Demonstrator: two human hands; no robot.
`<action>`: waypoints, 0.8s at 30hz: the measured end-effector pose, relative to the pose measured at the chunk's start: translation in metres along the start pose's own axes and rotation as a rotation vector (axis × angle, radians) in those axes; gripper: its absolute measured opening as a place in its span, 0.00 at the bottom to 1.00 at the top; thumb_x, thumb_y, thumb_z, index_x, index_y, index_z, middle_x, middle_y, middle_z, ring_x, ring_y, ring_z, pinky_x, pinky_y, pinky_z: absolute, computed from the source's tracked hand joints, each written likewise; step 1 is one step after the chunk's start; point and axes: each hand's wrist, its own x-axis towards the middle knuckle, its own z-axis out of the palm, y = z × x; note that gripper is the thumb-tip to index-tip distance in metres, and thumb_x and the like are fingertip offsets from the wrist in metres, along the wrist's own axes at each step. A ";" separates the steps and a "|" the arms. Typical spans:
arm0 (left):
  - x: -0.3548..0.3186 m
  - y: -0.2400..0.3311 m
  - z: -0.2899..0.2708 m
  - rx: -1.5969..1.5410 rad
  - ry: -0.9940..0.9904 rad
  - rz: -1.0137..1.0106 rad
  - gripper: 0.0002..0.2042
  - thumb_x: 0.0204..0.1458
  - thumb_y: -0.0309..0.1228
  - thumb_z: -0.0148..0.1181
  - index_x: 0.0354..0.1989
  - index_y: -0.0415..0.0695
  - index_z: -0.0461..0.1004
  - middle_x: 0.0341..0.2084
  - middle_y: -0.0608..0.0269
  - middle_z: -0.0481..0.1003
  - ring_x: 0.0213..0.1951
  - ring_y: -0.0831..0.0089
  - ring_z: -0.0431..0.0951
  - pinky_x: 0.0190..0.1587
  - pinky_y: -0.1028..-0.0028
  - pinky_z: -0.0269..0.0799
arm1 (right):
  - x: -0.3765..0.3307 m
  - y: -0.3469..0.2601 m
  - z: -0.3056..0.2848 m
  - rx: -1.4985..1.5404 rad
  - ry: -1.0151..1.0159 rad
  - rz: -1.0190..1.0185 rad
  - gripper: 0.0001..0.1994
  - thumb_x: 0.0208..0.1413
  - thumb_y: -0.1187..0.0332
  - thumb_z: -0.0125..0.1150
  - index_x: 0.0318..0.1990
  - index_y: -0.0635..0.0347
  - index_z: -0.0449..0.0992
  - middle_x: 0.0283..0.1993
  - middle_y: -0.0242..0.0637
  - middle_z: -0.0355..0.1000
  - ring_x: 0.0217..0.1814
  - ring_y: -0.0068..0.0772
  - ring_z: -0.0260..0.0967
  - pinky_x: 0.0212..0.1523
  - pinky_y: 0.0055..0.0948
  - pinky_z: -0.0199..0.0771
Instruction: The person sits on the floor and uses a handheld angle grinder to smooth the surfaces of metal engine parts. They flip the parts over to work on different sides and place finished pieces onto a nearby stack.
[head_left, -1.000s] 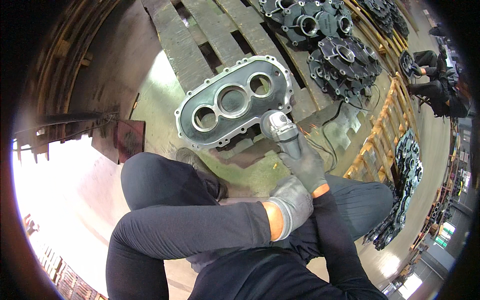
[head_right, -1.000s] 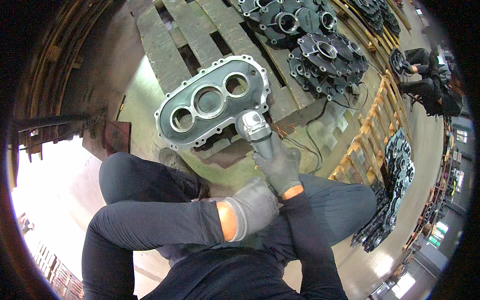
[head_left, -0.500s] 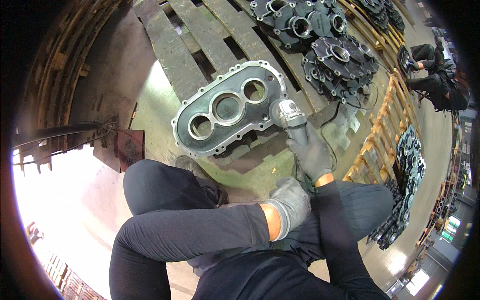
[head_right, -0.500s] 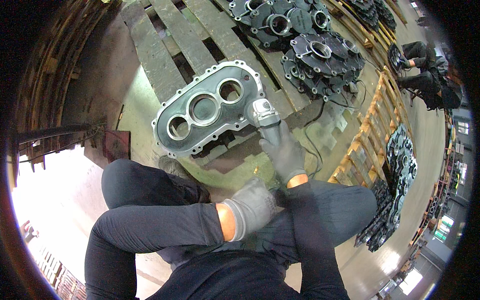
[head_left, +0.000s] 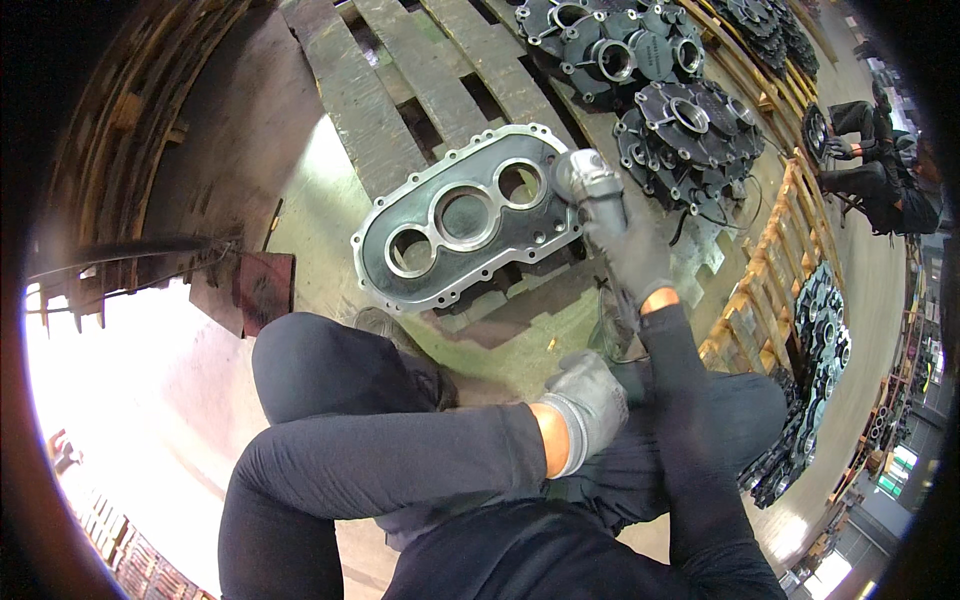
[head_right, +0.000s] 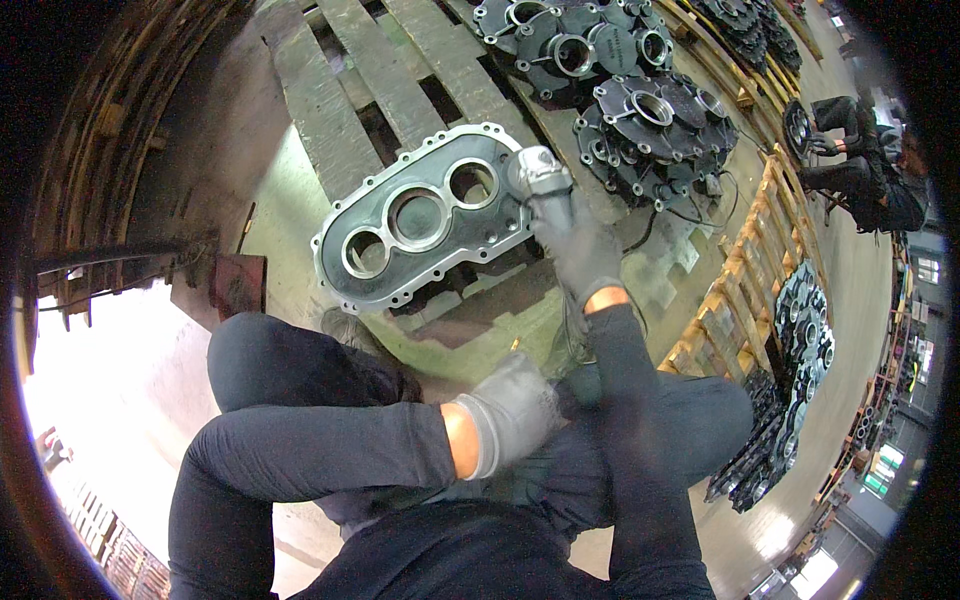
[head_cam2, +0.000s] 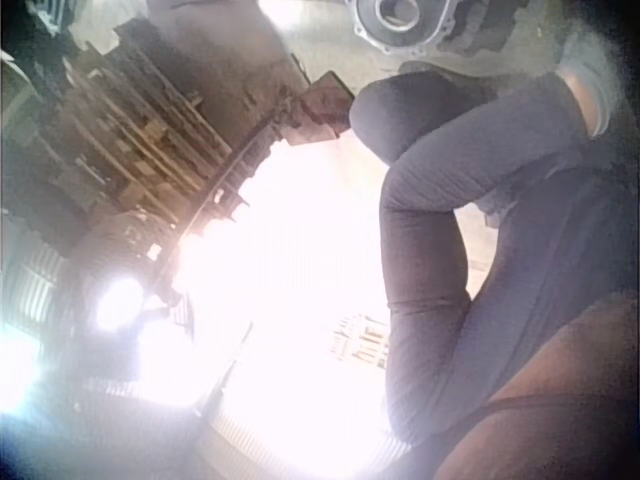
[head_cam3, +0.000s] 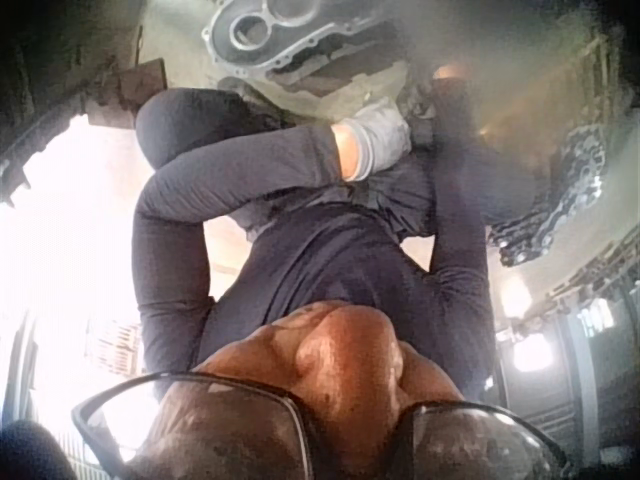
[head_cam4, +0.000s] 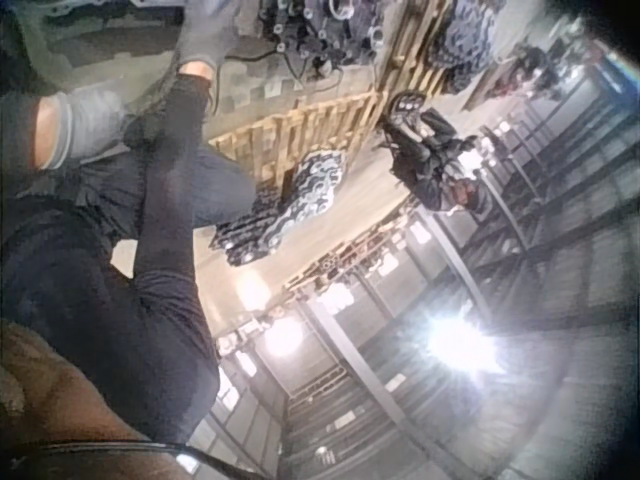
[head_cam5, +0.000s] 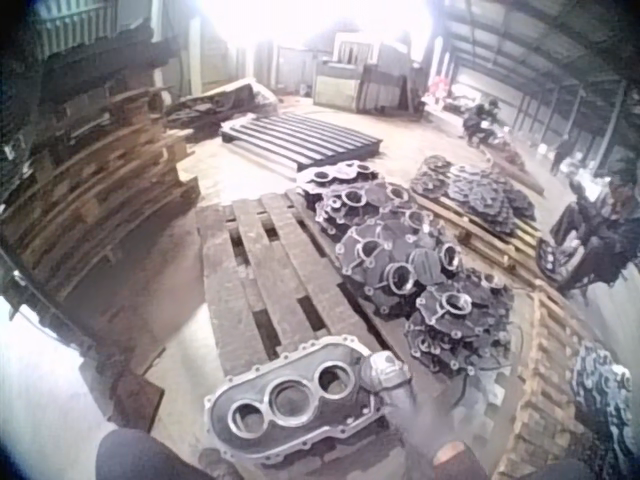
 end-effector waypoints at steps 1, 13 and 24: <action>-0.007 -0.002 -0.004 0.004 0.011 -0.014 0.12 0.59 0.38 0.66 0.48 0.56 0.91 0.41 0.68 0.89 0.44 0.60 0.89 0.46 0.50 0.80 | 0.008 0.000 0.004 0.117 0.011 -0.016 0.33 0.57 0.52 0.77 0.64 0.66 0.76 0.56 0.54 0.82 0.55 0.51 0.81 0.57 0.44 0.79; -0.017 -0.051 -0.001 0.029 0.181 -0.100 0.06 0.54 0.33 0.64 0.32 0.47 0.85 0.29 0.56 0.85 0.36 0.53 0.87 0.43 0.54 0.77 | -0.020 -0.008 -0.219 0.997 0.206 -0.018 0.25 0.71 0.49 0.65 0.58 0.65 0.77 0.40 0.40 0.83 0.36 0.29 0.86 0.34 0.27 0.89; 0.025 -0.153 0.062 0.254 0.419 -0.620 0.24 0.64 0.40 0.61 0.65 0.42 0.72 0.52 0.49 0.78 0.50 0.51 0.83 0.51 0.54 0.78 | -0.034 0.053 -0.233 1.423 0.216 -0.036 0.26 0.69 0.49 0.67 0.60 0.64 0.75 0.42 0.47 0.84 0.36 0.32 0.86 0.35 0.28 0.93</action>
